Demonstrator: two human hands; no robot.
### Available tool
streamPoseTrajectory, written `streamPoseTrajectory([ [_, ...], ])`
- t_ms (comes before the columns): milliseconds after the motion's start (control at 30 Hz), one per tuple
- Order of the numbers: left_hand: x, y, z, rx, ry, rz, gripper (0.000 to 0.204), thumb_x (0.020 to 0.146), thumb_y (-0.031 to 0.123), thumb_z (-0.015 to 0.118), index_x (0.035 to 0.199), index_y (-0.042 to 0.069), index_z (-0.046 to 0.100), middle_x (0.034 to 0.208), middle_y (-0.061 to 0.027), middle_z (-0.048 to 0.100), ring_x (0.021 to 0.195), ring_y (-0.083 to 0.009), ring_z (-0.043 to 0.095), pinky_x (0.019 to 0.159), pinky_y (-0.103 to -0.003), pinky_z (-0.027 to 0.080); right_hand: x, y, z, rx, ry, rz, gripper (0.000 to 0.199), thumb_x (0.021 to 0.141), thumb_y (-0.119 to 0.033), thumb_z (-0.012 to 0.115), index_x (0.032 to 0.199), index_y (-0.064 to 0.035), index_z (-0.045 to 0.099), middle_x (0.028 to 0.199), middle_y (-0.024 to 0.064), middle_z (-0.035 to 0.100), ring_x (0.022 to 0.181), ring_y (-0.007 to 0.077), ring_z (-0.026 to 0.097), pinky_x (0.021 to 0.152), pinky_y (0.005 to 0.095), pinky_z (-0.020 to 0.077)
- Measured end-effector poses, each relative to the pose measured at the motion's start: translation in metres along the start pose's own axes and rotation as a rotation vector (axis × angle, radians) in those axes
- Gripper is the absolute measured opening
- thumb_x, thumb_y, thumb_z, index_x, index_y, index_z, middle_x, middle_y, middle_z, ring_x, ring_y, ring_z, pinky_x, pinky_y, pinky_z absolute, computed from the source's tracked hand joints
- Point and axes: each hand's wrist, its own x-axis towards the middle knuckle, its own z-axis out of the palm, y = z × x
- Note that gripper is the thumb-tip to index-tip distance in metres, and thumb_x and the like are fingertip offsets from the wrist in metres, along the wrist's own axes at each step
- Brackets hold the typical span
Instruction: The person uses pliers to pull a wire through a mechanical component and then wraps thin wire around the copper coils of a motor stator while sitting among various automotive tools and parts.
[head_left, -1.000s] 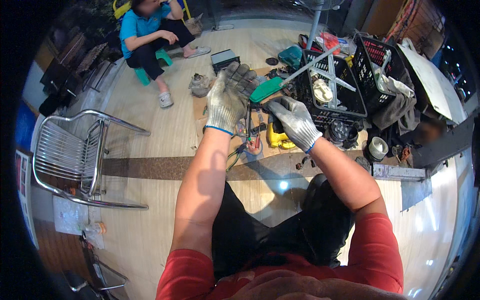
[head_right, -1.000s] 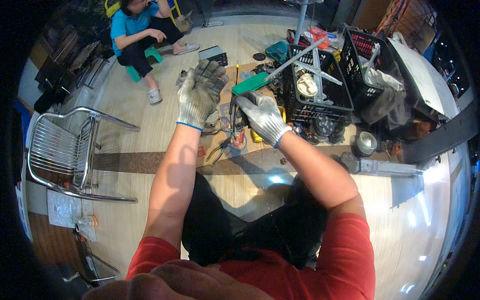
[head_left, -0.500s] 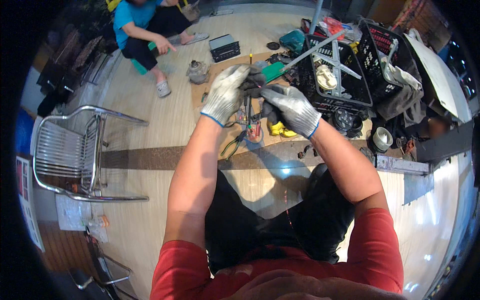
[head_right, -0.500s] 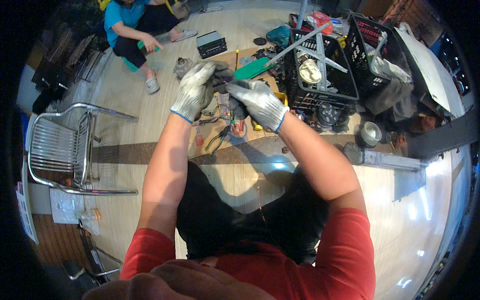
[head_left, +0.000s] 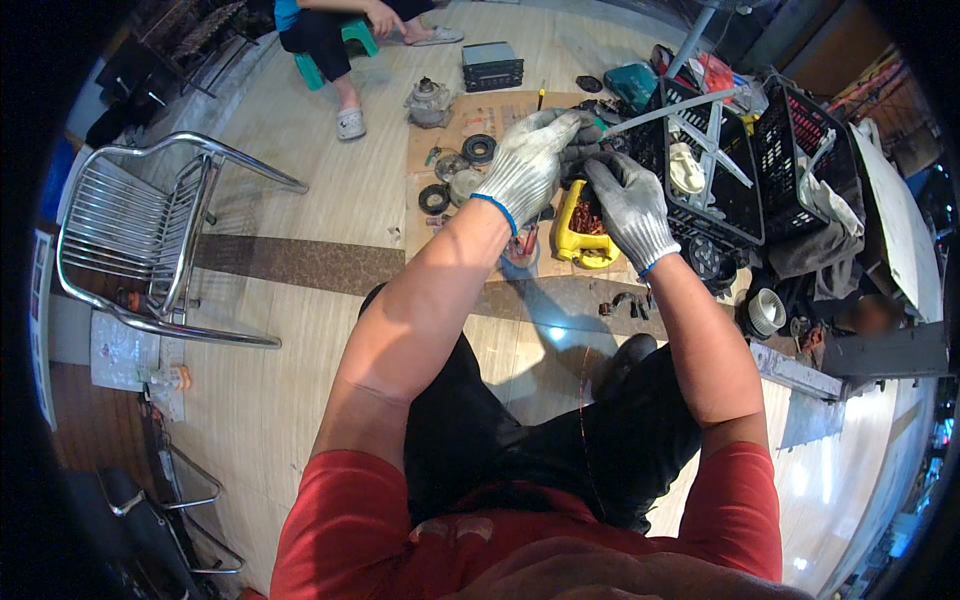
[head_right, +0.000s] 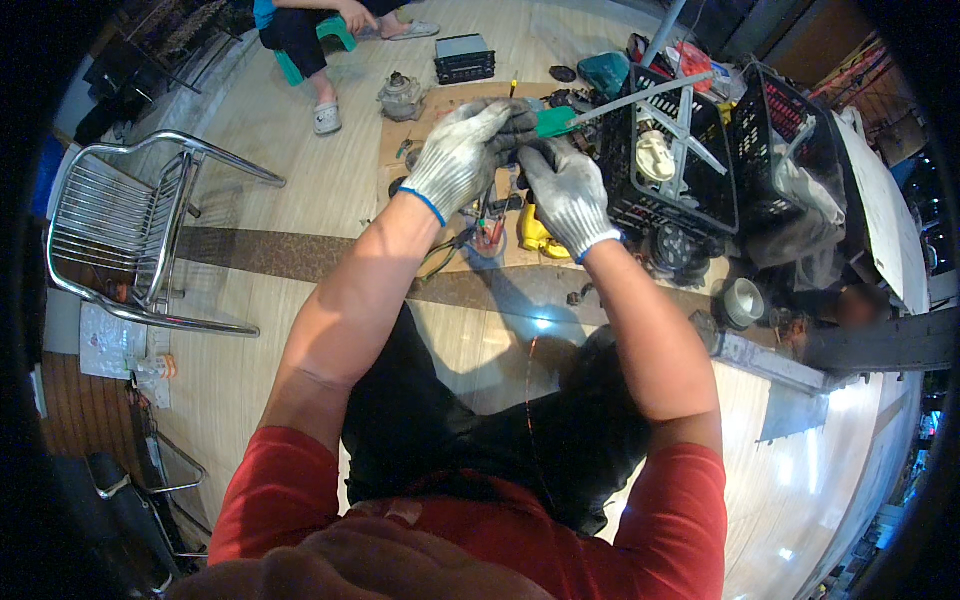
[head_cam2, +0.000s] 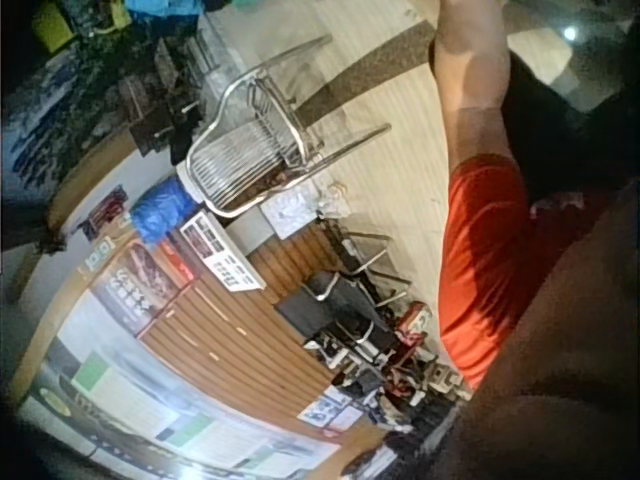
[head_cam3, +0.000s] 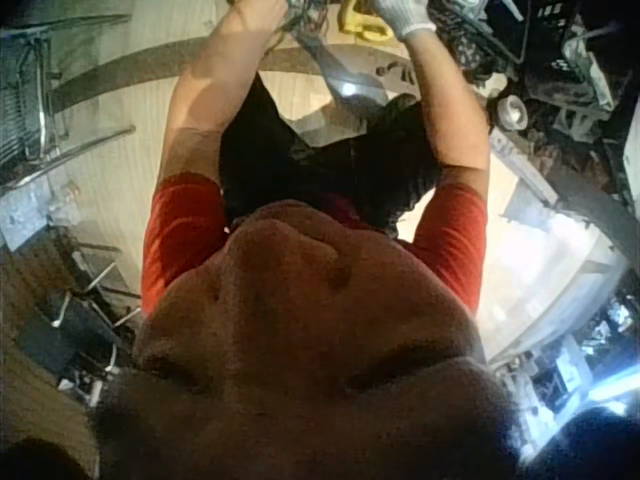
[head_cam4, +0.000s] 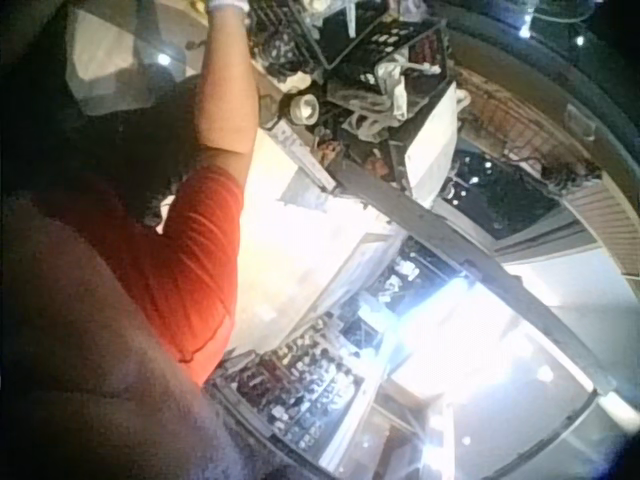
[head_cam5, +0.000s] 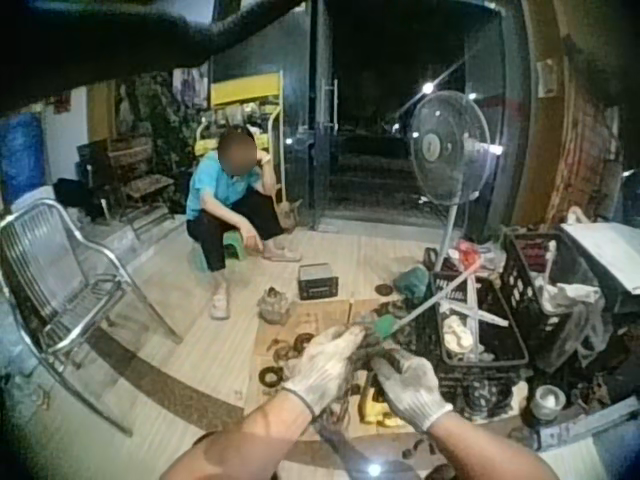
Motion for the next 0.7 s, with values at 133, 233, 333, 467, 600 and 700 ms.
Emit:
streamPoseTrajectory([
  [133, 0.002, -0.008, -0.002, -0.054, -0.015, 0.007, 0.034, 0.098, 0.023, 0.049, 0.12, -0.002, 0.057, 0.107, -0.0154, 0.066, 0.094, -0.0239, 0.065, 0.083, -0.035, 0.05, -0.004, 0.003, 0.002, -0.009, -0.005, -0.01, 0.031, 0.09, -0.029, 0.057, 0.107, -0.0056, 0.066, 0.097, 0.0208, 0.067, 0.091, 0.0387, 0.063, 0.077, 0.0417, 0.0488],
  [233, 0.002, -0.007, 0.001, -0.066, 0.027, 0.018, 0.032, 0.098, 0.022, 0.05, 0.118, -0.002, 0.058, 0.105, -0.0145, 0.066, 0.094, -0.0228, 0.065, 0.082, -0.034, 0.051, -0.008, -0.008, -0.002, -0.008, -0.037, 0.002, 0.032, 0.089, -0.03, 0.058, 0.106, -0.0047, 0.067, 0.095, 0.0208, 0.067, 0.088, 0.036, 0.065, 0.075, 0.0399, 0.0494],
  [333, -0.005, -0.003, 0.003, 0.039, 0.062, 0.057, 0.026, 0.097, 0.021, 0.05, 0.111, 0.0, 0.06, 0.102, -0.0126, 0.067, 0.092, -0.0203, 0.065, 0.082, -0.032, 0.051, -0.01, -0.007, -0.002, -0.001, -0.074, 0.038, 0.033, 0.089, -0.03, 0.058, 0.106, -0.0036, 0.067, 0.095, 0.0209, 0.067, 0.088, 0.035, 0.066, 0.076, 0.0394, 0.0494],
  [467, -0.002, -0.003, 0.001, -0.124, 0.097, 0.054, 0.024, 0.098, 0.02, 0.049, 0.108, 0.001, 0.058, 0.096, -0.015, 0.065, 0.093, -0.0279, 0.064, 0.083, -0.042, 0.053, -0.013, -0.012, 0.0, -0.014, -0.157, 0.049, 0.034, 0.09, -0.029, 0.057, 0.108, -0.0013, 0.066, 0.1, 0.024, 0.066, 0.096, 0.0368, 0.063, 0.083, 0.0402, 0.0472],
  [600, -0.005, 0.005, 0.001, -0.239, 0.124, 0.021, 0.022, 0.099, 0.02, 0.047, 0.106, 0.002, 0.057, 0.096, -0.0178, 0.064, 0.096, -0.0364, 0.064, 0.083, -0.051, 0.052, -0.01, -0.006, -0.003, 0.032, -0.234, 0.101, 0.035, 0.09, -0.029, 0.057, 0.107, 0.0011, 0.065, 0.103, 0.0256, 0.065, 0.098, 0.0391, 0.062, 0.085, 0.0409, 0.0465],
  [700, -0.009, 0.012, 0.0, -0.293, 0.096, 0.006, 0.023, 0.099, 0.021, 0.047, 0.108, 0.003, 0.057, 0.097, -0.0169, 0.065, 0.096, -0.0372, 0.064, 0.085, -0.053, 0.052, -0.006, 0.005, -0.003, 0.08, -0.289, 0.105, 0.033, 0.089, -0.028, 0.058, 0.104, 0.0007, 0.066, 0.089, 0.021, 0.068, 0.081, 0.0318, 0.065, 0.073, 0.0376, 0.0489],
])
